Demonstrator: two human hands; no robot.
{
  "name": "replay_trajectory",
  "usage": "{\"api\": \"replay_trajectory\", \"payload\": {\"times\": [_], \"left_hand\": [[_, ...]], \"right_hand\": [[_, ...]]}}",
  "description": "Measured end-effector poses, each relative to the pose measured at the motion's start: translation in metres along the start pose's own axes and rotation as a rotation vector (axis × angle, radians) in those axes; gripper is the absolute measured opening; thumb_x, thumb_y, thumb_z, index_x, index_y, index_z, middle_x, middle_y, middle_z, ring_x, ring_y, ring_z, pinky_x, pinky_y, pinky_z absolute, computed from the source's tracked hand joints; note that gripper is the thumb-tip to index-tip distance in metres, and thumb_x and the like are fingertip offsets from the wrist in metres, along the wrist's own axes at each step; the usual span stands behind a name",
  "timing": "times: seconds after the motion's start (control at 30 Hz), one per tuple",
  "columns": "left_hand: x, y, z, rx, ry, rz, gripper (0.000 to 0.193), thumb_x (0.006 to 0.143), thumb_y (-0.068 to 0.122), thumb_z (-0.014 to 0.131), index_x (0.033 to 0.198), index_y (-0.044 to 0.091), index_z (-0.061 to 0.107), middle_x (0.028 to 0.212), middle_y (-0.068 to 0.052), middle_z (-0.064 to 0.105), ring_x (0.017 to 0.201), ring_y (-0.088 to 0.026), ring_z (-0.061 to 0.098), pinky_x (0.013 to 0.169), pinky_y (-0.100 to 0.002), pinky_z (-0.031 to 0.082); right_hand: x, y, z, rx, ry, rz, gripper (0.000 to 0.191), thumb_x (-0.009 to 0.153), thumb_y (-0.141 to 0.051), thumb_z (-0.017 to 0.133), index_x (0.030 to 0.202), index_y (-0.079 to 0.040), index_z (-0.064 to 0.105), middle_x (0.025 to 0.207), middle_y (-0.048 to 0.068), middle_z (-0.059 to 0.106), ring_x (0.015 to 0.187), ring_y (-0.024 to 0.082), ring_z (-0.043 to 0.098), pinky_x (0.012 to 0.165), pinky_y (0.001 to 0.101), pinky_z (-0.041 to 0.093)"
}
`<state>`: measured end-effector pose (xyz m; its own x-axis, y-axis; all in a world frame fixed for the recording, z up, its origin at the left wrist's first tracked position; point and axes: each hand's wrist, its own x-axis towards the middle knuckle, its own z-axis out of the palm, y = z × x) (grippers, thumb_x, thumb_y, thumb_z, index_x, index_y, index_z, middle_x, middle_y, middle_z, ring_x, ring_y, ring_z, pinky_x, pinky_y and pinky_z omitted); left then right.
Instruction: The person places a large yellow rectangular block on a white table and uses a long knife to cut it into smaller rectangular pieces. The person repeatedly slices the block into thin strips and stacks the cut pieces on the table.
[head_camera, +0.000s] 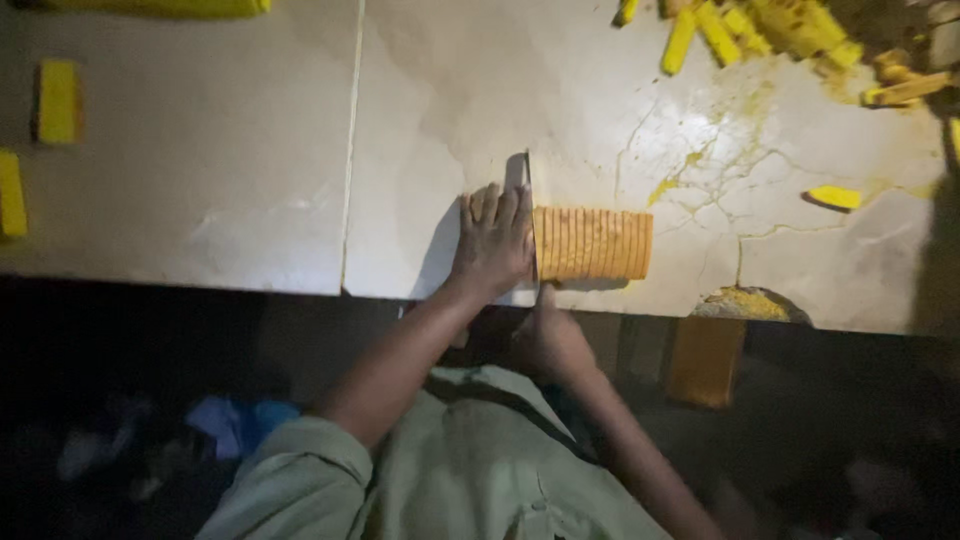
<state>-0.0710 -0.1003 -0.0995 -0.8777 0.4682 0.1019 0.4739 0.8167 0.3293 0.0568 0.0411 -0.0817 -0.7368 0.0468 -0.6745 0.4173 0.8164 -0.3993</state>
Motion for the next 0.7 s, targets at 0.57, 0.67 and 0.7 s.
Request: {"api": "replay_trajectory", "payload": {"times": [0.57,0.67,0.7], "left_hand": [[0.001,-0.011,-0.005,-0.043,-0.05,0.038,0.068,0.099,0.029,0.052,0.155,-0.006,0.034,0.146,-0.026,0.044,0.144,-0.045,0.034,0.116,-0.067,0.027],[0.002,-0.011,-0.004,-0.066,-0.063,0.019,0.07,0.098,0.033,0.052,0.153,-0.007,0.032,0.151,-0.028,0.038,0.146,-0.046,0.028,0.118,-0.068,0.023],[0.003,-0.012,-0.005,-0.086,-0.088,0.022,0.074,0.095,0.035,0.052,0.152,-0.008,0.031,0.153,-0.03,0.034,0.146,-0.046,0.026,0.117,-0.067,0.021]], "right_hand": [[-0.061,0.021,0.027,0.83,-0.127,0.701,0.078,0.112,-0.057,0.033,0.141,0.011,0.06,0.118,0.027,0.073,0.115,0.044,0.063,0.099,0.0513,0.05],[-0.017,0.015,0.034,0.174,0.043,0.046,0.068,0.1,-0.038,0.045,0.148,0.008,0.034,0.115,0.034,0.068,0.108,0.05,0.063,0.094,0.0524,0.048],[-0.004,0.006,0.026,-0.049,0.11,-0.121,0.094,0.084,-0.028,0.068,0.154,0.01,0.018,0.114,0.036,0.065,0.106,0.051,0.063,0.088,0.0544,0.051]]}}
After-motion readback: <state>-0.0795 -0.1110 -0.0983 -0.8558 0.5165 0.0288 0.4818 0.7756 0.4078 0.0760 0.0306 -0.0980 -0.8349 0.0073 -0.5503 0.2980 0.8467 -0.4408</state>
